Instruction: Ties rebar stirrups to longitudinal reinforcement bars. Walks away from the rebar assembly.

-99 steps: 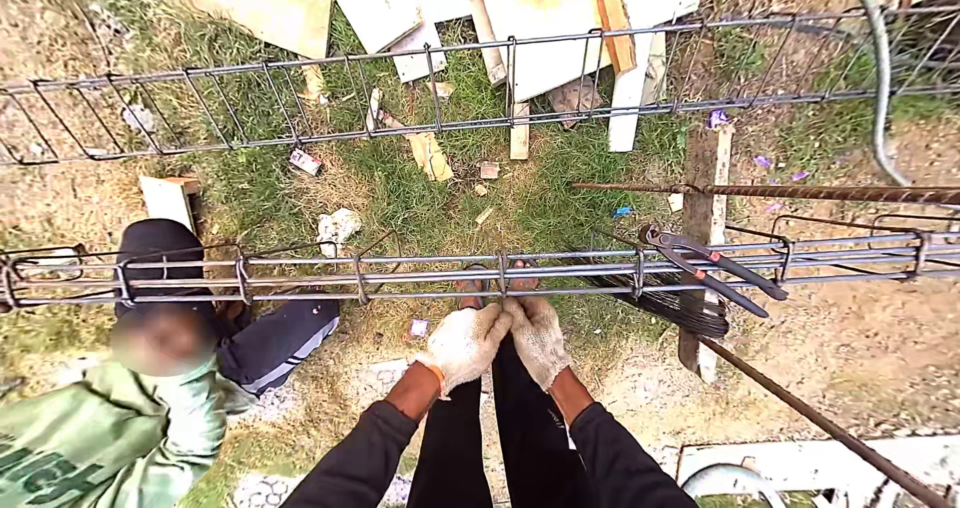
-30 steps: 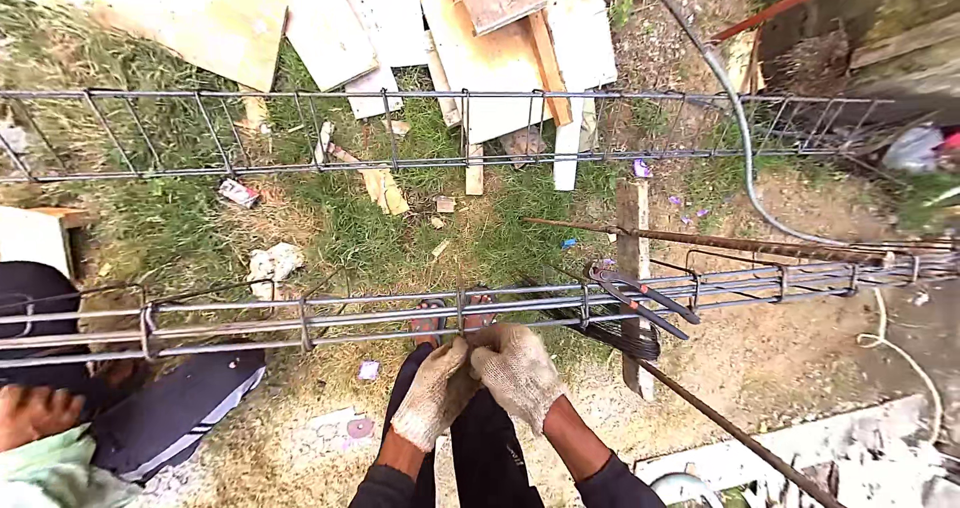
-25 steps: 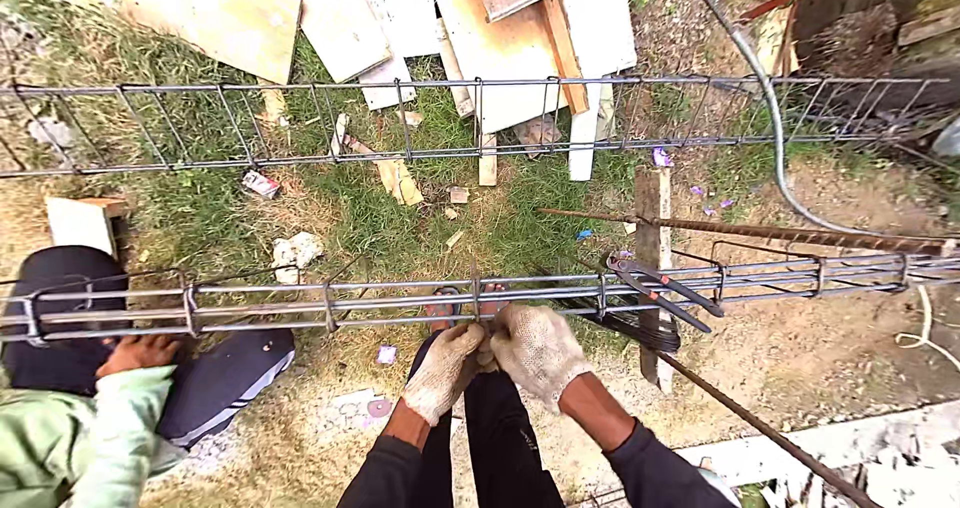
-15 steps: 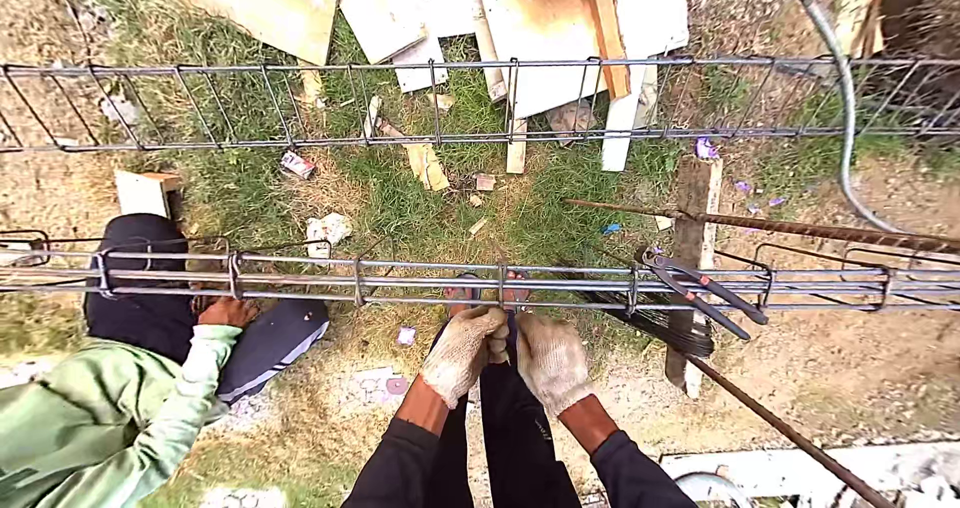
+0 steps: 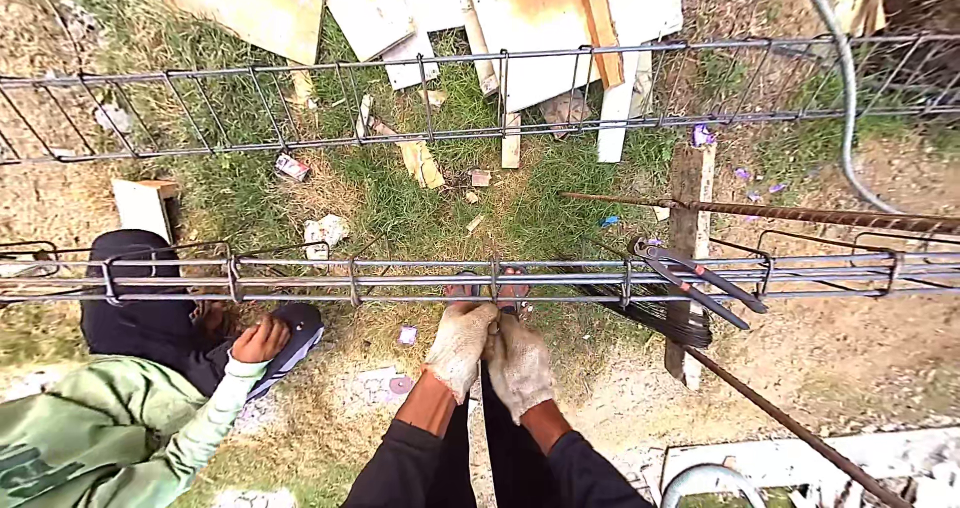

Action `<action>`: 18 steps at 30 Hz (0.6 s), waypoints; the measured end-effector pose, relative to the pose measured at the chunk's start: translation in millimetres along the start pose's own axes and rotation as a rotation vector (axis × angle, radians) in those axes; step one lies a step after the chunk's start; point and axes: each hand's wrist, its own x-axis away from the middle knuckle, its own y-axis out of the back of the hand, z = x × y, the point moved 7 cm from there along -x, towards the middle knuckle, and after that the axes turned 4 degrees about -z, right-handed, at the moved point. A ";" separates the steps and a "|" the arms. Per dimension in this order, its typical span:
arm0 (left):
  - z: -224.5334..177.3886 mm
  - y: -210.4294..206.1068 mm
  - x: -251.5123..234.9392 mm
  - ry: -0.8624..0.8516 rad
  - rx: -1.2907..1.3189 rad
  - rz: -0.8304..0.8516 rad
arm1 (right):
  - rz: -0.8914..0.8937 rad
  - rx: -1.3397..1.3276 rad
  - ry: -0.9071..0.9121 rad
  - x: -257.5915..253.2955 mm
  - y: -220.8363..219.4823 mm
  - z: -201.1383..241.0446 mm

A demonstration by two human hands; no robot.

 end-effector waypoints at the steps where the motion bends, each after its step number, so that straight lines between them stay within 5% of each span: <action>1: -4.2 0.5 1.2 -0.061 -0.118 -0.048 | -0.024 -0.123 -0.066 3.4 -6.9 2.4; 4: -12.6 5.6 2.6 -0.211 -0.483 -0.103 | -0.039 -0.408 -0.174 8.9 -16.7 1.6; 7: -15.1 16.3 4.3 -0.357 -0.554 -0.131 | 0.009 -0.487 -0.155 9.1 -10.6 -5.5; 10: -4.2 24.5 -0.8 -0.417 -0.331 -0.109 | 0.054 -0.524 -0.169 6.7 -6.7 -10.3; 18: 34.1 8.8 -31.8 -0.205 0.109 0.276 | 0.148 -0.689 -0.177 9.2 -13.1 -10.0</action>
